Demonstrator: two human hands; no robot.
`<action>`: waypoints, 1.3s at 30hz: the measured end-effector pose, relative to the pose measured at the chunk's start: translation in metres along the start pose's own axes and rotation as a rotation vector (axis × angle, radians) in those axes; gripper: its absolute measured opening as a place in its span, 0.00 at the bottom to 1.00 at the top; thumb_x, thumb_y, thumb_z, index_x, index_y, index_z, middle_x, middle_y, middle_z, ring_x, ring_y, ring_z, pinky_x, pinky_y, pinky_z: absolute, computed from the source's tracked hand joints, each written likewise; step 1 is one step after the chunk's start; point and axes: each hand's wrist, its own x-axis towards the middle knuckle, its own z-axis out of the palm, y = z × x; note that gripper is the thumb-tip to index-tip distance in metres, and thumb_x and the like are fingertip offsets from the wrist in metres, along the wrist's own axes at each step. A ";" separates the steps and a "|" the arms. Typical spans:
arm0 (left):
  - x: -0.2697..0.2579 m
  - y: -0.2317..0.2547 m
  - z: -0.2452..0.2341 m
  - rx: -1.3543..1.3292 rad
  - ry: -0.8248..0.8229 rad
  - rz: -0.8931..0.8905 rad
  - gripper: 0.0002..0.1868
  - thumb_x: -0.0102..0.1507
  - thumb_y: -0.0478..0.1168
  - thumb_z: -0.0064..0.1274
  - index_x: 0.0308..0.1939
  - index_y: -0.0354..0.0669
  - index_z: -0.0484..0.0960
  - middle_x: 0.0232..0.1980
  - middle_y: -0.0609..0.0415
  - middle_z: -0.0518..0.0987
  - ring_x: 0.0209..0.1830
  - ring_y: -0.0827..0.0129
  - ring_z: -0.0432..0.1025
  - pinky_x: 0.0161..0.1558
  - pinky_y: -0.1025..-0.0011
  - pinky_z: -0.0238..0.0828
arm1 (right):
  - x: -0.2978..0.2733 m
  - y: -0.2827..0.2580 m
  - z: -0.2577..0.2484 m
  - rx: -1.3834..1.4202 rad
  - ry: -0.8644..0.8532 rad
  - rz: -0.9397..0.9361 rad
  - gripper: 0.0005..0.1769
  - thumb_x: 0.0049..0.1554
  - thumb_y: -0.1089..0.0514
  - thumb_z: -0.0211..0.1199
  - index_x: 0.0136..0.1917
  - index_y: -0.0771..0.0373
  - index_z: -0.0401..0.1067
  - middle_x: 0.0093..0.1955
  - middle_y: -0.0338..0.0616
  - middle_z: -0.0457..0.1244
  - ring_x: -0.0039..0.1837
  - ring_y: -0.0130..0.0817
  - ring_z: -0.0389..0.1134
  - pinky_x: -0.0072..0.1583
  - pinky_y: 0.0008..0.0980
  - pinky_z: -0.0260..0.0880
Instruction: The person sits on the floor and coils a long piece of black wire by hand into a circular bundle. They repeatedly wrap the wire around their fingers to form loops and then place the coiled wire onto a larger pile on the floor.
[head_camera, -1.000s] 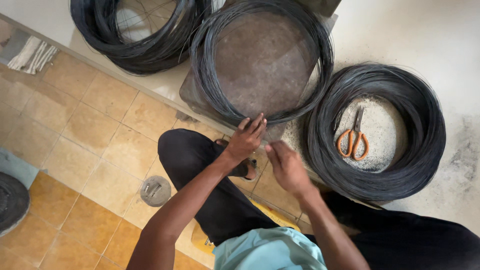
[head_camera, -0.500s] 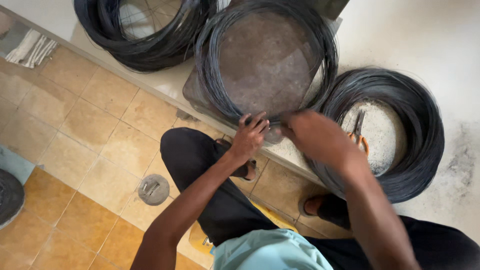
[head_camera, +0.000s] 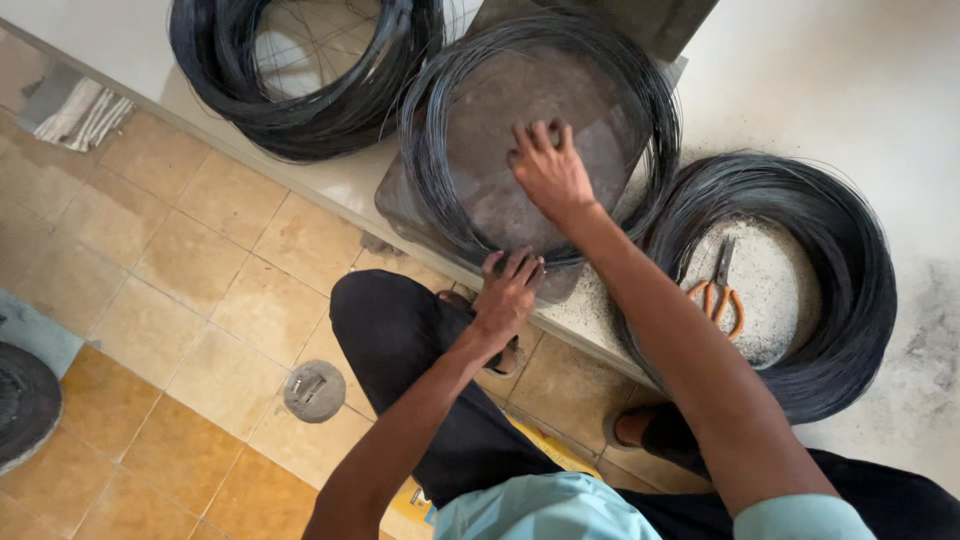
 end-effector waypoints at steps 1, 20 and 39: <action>0.003 0.000 -0.003 0.000 0.000 0.002 0.12 0.65 0.35 0.52 0.53 0.40 0.78 0.59 0.53 0.73 0.69 0.62 0.59 0.67 0.54 0.48 | -0.002 -0.006 -0.001 0.000 0.001 0.002 0.07 0.56 0.57 0.60 0.43 0.49 0.78 0.54 0.40 0.62 0.59 0.42 0.59 0.61 0.49 0.55; 0.022 0.014 -0.043 -0.157 0.114 -0.213 0.04 0.66 0.42 0.52 0.42 0.49 0.79 0.46 0.61 0.77 0.58 0.71 0.68 0.63 0.52 0.49 | -0.104 -0.068 -0.009 0.910 -0.243 0.978 0.10 0.51 0.51 0.66 0.42 0.58 0.80 0.37 0.51 0.69 0.46 0.56 0.71 0.49 0.52 0.70; 0.012 0.009 -0.027 0.154 0.129 0.029 0.16 0.67 0.39 0.49 0.58 0.41 0.76 0.53 0.50 0.76 0.60 0.66 0.68 0.61 0.57 0.51 | -0.109 -0.034 0.045 1.023 -0.370 0.900 0.10 0.42 0.50 0.72 0.40 0.50 0.78 0.37 0.38 0.70 0.46 0.44 0.72 0.50 0.45 0.72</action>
